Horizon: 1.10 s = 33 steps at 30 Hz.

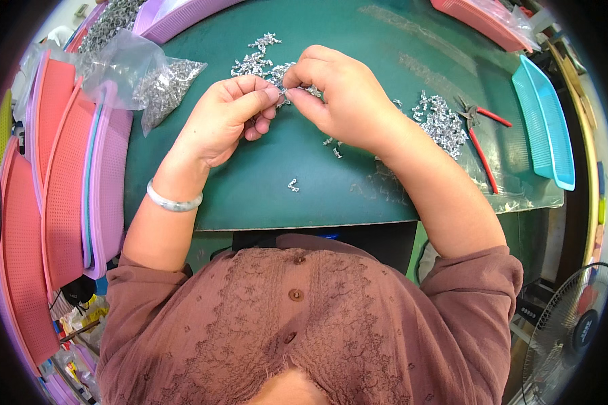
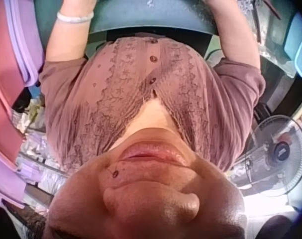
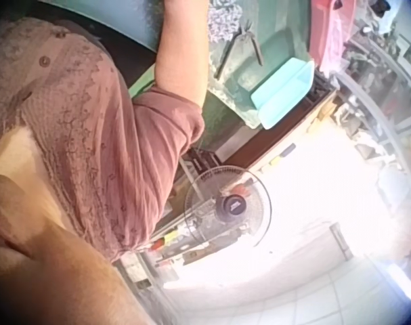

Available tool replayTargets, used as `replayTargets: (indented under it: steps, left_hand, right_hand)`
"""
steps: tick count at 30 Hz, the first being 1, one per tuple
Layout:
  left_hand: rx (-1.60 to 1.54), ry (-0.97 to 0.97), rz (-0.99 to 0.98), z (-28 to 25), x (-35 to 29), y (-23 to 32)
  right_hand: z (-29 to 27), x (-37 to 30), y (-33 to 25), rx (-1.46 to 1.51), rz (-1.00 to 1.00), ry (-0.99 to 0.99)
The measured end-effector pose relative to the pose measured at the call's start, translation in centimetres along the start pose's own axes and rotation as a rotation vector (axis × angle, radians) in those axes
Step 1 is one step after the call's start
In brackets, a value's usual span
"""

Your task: The person sits at a green workbench and assembles small silver metal components by hand. They pick up individual pieces from a pile on the table and connect them together, occasionally using a pair of pliers to assist with the assembly. The workspace is surrounded by colorful plastic baskets and bags of parts.

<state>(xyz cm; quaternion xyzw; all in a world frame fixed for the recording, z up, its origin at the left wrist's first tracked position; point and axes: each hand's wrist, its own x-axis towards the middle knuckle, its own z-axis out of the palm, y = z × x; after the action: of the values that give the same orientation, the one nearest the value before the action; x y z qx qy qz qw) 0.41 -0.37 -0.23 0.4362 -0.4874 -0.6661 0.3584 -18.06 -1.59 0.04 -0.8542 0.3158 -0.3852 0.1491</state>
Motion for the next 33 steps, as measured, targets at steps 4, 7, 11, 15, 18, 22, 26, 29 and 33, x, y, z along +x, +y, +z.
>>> replayTargets:
  steps: [4,7,11,15,18,22,26,29,33]
  left_hand:
    - [0.007,-0.002,0.025,0.1,0.0,0.1]
    - [-0.001,-0.005,0.035,0.1,0.0,0.0]
    - [-0.006,0.000,0.052,0.2,0.0,0.0]
    - [-0.013,-0.002,0.059,0.2,0.0,0.0]
    - [-0.019,-0.007,0.056,0.2,0.1,-0.1]
    - [-0.020,-0.013,0.039,0.2,0.0,0.0]
    - [-0.014,-0.013,0.036,0.2,0.0,0.0]
    - [0.001,-0.021,0.040,0.2,0.0,0.0]
    - [0.048,-0.011,0.024,0.2,0.0,0.2]
  right_hand:
    - [-0.3,-0.1,0.3,0.082,0.056,-0.044]
    - [-0.4,0.0,0.3,0.138,0.075,-0.054]
    - [-0.5,0.0,0.2,0.186,0.110,-0.061]
    - [-0.5,0.0,0.2,0.180,0.107,-0.060]
    - [-0.6,-0.1,0.2,0.200,0.122,-0.063]
    - [-0.6,-0.1,0.1,0.206,0.145,-0.081]
    - [-0.7,-0.1,0.2,0.212,0.150,-0.084]
    - [-0.8,-0.1,0.3,0.196,0.138,-0.097]
    - [-2.2,0.2,0.3,0.166,0.128,-0.236]
